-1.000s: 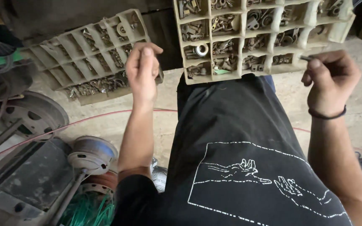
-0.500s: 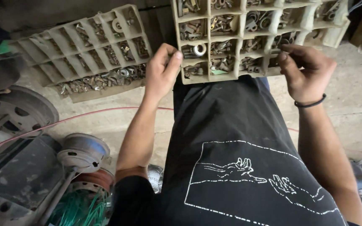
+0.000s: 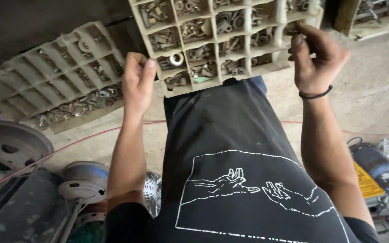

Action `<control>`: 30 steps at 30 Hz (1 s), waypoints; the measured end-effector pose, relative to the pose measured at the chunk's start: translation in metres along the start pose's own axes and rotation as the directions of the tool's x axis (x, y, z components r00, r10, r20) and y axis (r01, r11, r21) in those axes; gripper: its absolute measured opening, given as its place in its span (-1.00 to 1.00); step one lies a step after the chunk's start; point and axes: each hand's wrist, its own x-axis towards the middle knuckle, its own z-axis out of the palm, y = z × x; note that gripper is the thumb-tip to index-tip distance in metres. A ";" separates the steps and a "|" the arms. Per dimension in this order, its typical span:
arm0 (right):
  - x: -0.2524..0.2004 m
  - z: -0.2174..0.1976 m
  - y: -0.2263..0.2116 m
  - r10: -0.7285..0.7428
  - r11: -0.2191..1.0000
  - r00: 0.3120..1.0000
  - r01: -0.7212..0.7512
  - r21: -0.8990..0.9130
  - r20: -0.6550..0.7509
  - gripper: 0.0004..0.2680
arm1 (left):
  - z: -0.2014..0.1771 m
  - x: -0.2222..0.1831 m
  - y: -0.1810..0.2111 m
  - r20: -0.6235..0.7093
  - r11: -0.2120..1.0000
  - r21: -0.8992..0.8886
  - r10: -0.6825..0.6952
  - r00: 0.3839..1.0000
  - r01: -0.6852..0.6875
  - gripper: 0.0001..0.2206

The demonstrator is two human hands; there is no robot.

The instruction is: Searching for specific small hardware in organizer bins and inspecting components for a power tool repair

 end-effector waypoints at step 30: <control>0.002 -0.006 0.004 -0.054 0.978 0.983 0.087 -0.188 0.173 -0.77 | -0.002 0.000 0.045 0.064 0.301 -0.951 -0.037 0.997 0.072 -0.33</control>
